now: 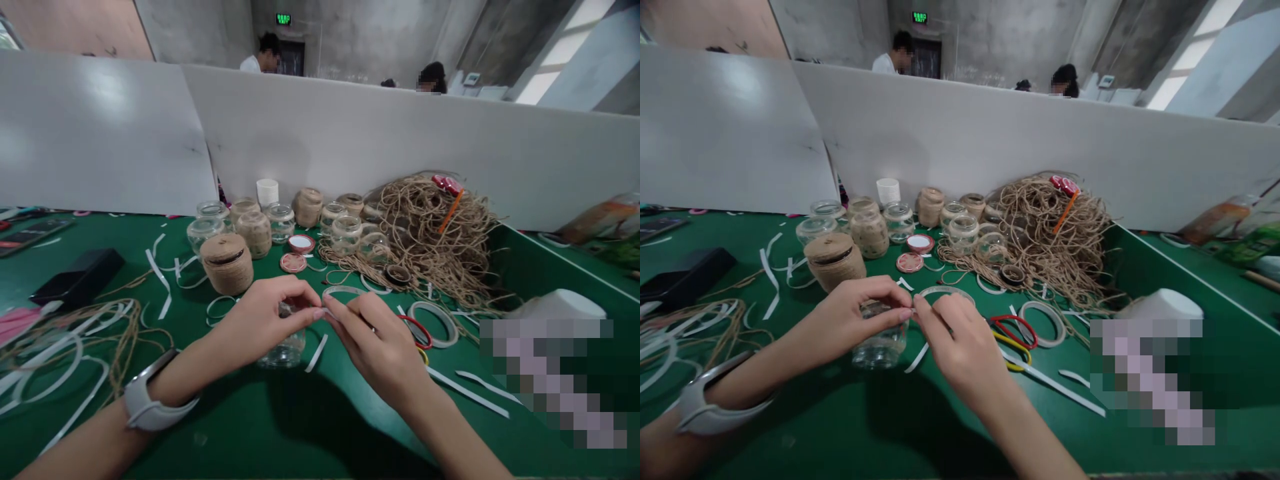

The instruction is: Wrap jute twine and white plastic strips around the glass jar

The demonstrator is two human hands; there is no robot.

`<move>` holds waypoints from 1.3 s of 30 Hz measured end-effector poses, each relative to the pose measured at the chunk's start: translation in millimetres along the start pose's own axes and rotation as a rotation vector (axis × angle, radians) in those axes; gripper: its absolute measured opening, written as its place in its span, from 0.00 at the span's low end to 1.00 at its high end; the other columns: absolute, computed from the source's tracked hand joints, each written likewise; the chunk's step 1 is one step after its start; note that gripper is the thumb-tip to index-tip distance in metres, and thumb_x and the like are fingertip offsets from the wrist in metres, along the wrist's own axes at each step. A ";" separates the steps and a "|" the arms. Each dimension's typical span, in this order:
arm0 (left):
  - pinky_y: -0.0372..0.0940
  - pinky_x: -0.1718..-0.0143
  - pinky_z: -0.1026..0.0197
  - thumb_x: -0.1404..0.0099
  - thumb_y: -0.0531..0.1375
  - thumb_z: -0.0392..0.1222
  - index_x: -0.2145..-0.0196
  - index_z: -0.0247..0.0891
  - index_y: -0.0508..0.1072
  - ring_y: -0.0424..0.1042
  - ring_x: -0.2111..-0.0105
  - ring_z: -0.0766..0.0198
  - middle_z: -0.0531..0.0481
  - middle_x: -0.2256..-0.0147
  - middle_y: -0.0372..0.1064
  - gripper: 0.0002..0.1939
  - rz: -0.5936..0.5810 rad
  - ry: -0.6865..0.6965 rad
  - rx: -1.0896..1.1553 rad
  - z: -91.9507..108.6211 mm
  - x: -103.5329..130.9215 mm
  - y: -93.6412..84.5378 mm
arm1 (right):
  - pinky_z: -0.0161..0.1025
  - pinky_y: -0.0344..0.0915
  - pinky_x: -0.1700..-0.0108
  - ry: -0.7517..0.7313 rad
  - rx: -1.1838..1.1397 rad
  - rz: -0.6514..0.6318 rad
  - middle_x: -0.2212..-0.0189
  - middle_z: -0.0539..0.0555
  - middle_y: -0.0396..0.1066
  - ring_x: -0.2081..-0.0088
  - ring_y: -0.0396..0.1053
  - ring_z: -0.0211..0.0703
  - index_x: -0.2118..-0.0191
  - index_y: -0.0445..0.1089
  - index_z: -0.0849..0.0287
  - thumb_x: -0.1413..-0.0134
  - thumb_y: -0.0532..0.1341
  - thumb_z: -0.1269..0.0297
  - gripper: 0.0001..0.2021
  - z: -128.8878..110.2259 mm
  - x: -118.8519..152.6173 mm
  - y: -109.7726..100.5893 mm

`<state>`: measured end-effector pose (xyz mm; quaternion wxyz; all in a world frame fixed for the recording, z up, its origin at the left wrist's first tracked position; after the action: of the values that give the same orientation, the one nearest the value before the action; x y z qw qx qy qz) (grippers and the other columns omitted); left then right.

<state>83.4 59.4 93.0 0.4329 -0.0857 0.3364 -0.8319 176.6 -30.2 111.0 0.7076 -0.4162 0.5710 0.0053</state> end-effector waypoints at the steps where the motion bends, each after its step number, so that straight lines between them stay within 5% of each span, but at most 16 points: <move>1: 0.66 0.65 0.61 0.34 0.62 0.44 0.67 0.39 0.78 0.75 0.66 0.60 0.52 0.67 0.76 0.08 0.006 0.014 -0.009 0.5 0.2 -0.8 | 0.38 0.63 0.71 0.012 -0.040 0.002 0.74 0.54 0.66 0.72 0.62 0.42 0.48 0.71 0.66 0.36 0.57 0.76 0.13 0.6 0.1 0.2; 7: 0.65 0.64 0.62 0.31 0.59 0.39 0.68 0.37 0.76 0.72 0.65 0.62 0.51 0.68 0.73 0.08 0.019 0.205 -0.105 20.3 7.2 5.5 | 0.35 0.63 0.74 0.436 -0.389 -0.014 0.74 0.51 0.66 0.75 0.63 0.38 0.51 0.73 0.63 0.37 0.58 0.68 0.12 31.1 7.6 14.2; 12: 0.67 0.63 0.58 0.31 0.57 0.35 0.70 0.35 0.73 0.71 0.65 0.59 0.47 0.67 0.71 0.09 0.187 0.394 -0.285 38.7 20.8 7.7 | 0.30 0.53 0.80 0.757 -0.588 -0.058 0.81 0.42 0.54 0.82 0.55 0.32 0.59 0.74 0.59 0.40 0.59 0.66 0.07 50.1 19.0 30.9; 18: 0.70 0.56 0.51 0.35 0.56 0.27 0.67 0.37 0.73 0.75 0.61 0.54 0.45 0.69 0.75 0.09 0.386 0.760 -0.607 68.6 46.1 16.0 | 0.29 0.51 0.81 0.779 -0.741 -0.020 0.81 0.41 0.55 0.82 0.53 0.31 0.59 0.70 0.59 0.43 0.61 0.67 0.07 52.8 12.7 29.3; 22: 0.69 0.51 0.50 0.34 0.55 0.26 0.66 0.42 0.74 0.77 0.60 0.57 0.50 0.70 0.77 0.13 0.415 0.852 -0.618 75.4 57.6 16.1 | 0.29 0.54 0.80 0.722 -0.720 -0.069 0.81 0.42 0.58 0.82 0.56 0.32 0.56 0.69 0.58 0.43 0.61 0.66 0.09 57.9 9.0 34.1; 25: 0.70 0.50 0.52 0.35 0.58 0.27 0.62 0.44 0.76 0.77 0.59 0.58 0.51 0.67 0.77 0.13 0.429 0.786 -0.477 75.4 64.6 -3.3 | 0.31 0.59 0.77 0.682 -0.498 -0.028 0.80 0.43 0.61 0.80 0.62 0.35 0.59 0.71 0.58 0.45 0.61 0.66 0.08 86.0 13.6 28.0; 28: 0.68 0.48 0.54 0.35 0.61 0.29 0.60 0.47 0.77 0.73 0.55 0.57 0.52 0.62 0.76 0.13 0.649 0.486 -0.295 54.2 62.7 -51.7 | 0.34 0.63 0.75 0.789 -0.326 0.098 0.81 0.44 0.63 0.79 0.65 0.38 0.59 0.70 0.59 0.41 0.59 0.63 0.07 126.8 32.3 21.4; 29: 0.67 0.48 0.54 0.32 0.60 0.33 0.59 0.47 0.77 0.73 0.55 0.58 0.52 0.60 0.76 0.10 0.612 0.377 -0.224 41.7 54.1 -57.7 | 0.35 0.66 0.73 0.786 -0.293 0.125 0.79 0.47 0.66 0.77 0.68 0.40 0.57 0.71 0.60 0.39 0.59 0.62 0.09 132.8 35.7 22.3; 33: 0.68 0.49 0.54 0.26 0.52 0.49 0.46 0.42 0.75 0.74 0.53 0.55 0.45 0.52 0.76 0.18 0.328 0.039 0.120 -15.0 14.3 -45.7 | 0.50 0.69 0.55 0.454 -0.126 0.041 0.61 0.61 0.76 0.59 0.72 0.51 0.54 0.72 0.60 0.37 0.57 0.65 0.10 101.4 23.1 46.8; 36: 0.68 0.49 0.54 0.26 0.51 0.53 0.47 0.39 0.74 0.74 0.52 0.53 0.42 0.50 0.76 0.22 0.295 -0.067 0.287 -41.8 2.8 -36.1 | 0.49 0.69 0.53 0.413 -0.214 -0.047 0.58 0.61 0.74 0.55 0.71 0.50 0.54 0.72 0.60 0.37 0.58 0.67 0.09 80.9 20.4 70.3; 39: 0.67 0.47 0.53 0.26 0.51 0.52 0.51 0.39 0.76 0.72 0.49 0.51 0.42 0.49 0.76 0.20 0.286 -0.064 0.272 -46.6 2.2 -31.5 | 0.47 0.70 0.53 0.433 -0.318 -0.008 0.60 0.58 0.75 0.56 0.72 0.48 0.58 0.73 0.58 0.37 0.59 0.68 0.06 71.4 14.9 67.2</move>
<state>41.0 92.9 77.3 0.5648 -0.0039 0.2156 -0.7966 206.8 49.2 59.8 0.4949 -0.5158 0.6992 0.0029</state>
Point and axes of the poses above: each hand's wrist, its own x-axis away from the middle knuckle, its own y-axis out of the palm, z = x × y, the point moved 10 cm from there along -x, towards the middle knuckle
